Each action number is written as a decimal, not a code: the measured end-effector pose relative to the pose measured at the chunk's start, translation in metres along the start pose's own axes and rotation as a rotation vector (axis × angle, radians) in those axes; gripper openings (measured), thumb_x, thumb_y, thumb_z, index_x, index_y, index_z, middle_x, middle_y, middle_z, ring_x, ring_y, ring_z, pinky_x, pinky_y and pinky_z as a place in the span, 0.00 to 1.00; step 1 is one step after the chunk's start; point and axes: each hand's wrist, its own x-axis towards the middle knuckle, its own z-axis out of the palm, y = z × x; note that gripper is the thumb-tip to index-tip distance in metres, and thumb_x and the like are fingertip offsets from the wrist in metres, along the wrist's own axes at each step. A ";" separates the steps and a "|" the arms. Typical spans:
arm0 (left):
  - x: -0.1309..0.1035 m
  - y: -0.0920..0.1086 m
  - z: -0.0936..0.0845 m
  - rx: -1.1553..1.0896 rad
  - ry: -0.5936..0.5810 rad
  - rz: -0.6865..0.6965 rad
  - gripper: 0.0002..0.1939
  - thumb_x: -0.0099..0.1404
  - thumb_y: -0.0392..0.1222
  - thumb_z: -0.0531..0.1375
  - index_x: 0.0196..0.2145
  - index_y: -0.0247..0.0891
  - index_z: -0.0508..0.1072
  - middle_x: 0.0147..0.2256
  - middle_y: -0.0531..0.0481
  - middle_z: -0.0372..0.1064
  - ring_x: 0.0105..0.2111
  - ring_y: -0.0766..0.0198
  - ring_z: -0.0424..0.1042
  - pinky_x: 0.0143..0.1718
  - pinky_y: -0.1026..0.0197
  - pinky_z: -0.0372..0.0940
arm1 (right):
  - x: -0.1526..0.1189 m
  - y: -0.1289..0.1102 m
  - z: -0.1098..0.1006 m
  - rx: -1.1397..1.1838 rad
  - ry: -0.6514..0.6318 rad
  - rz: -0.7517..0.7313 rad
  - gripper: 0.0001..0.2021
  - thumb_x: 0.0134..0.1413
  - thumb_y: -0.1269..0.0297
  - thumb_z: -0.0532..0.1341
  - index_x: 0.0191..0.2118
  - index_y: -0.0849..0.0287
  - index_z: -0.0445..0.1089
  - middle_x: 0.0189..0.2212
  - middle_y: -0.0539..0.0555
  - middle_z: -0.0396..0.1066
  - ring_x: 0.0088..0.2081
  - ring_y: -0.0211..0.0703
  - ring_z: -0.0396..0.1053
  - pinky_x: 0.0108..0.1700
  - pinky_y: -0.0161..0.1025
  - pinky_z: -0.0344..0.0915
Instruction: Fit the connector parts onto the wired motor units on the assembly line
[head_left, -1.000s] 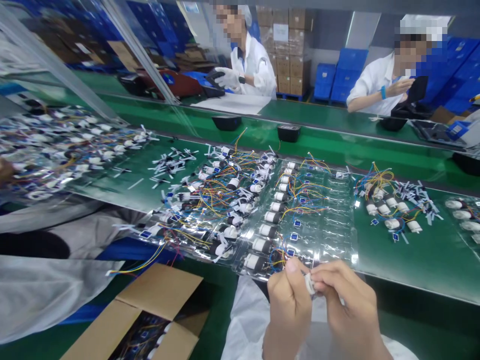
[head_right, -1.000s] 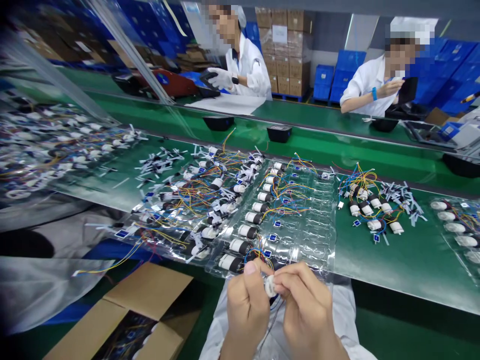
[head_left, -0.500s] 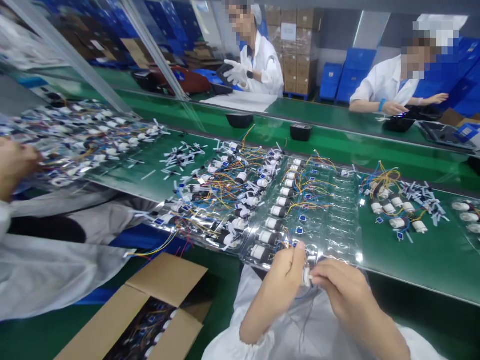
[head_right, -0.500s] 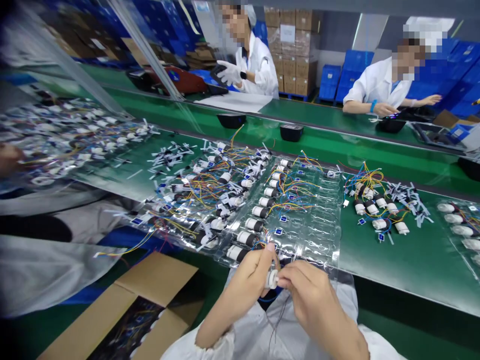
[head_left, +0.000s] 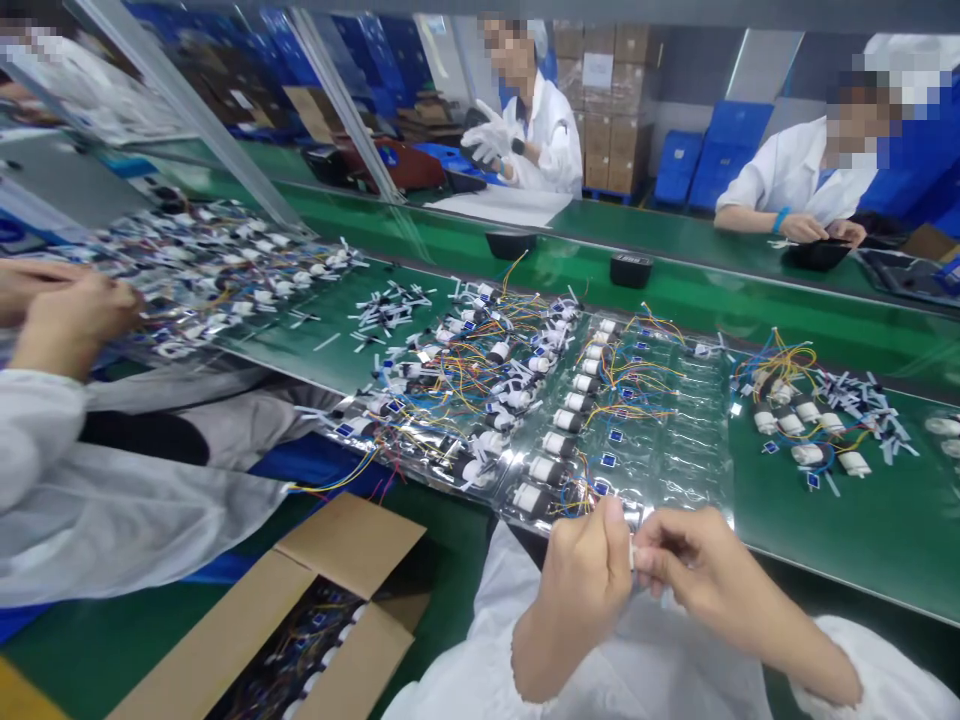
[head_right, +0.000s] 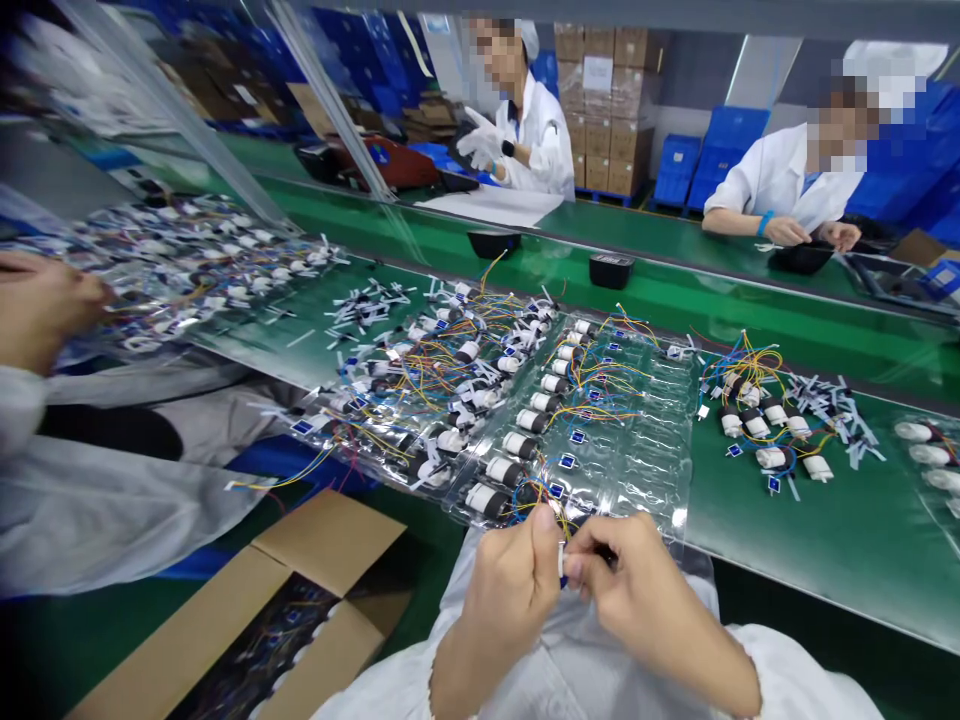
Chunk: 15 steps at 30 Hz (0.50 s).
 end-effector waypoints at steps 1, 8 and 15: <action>0.002 -0.001 -0.001 -0.022 -0.015 0.001 0.20 0.77 0.37 0.45 0.26 0.44 0.61 0.17 0.54 0.64 0.16 0.63 0.64 0.24 0.57 0.50 | 0.000 -0.002 -0.004 0.034 -0.046 0.034 0.12 0.66 0.72 0.59 0.29 0.57 0.70 0.21 0.46 0.73 0.24 0.37 0.70 0.29 0.33 0.63; 0.018 0.002 -0.005 -0.461 -0.198 -0.466 0.33 0.78 0.64 0.45 0.22 0.41 0.63 0.18 0.54 0.60 0.20 0.65 0.62 0.23 0.62 0.55 | -0.006 -0.004 -0.021 -0.229 -0.038 -0.135 0.06 0.72 0.61 0.60 0.43 0.53 0.73 0.36 0.50 0.76 0.35 0.42 0.72 0.39 0.39 0.66; 0.020 0.002 -0.005 -0.782 -0.063 -0.769 0.40 0.58 0.84 0.53 0.25 0.39 0.69 0.16 0.55 0.63 0.16 0.67 0.62 0.19 0.65 0.57 | -0.014 0.007 -0.030 0.108 0.123 -0.175 0.12 0.66 0.58 0.68 0.53 0.46 0.76 0.45 0.52 0.77 0.40 0.42 0.76 0.42 0.36 0.75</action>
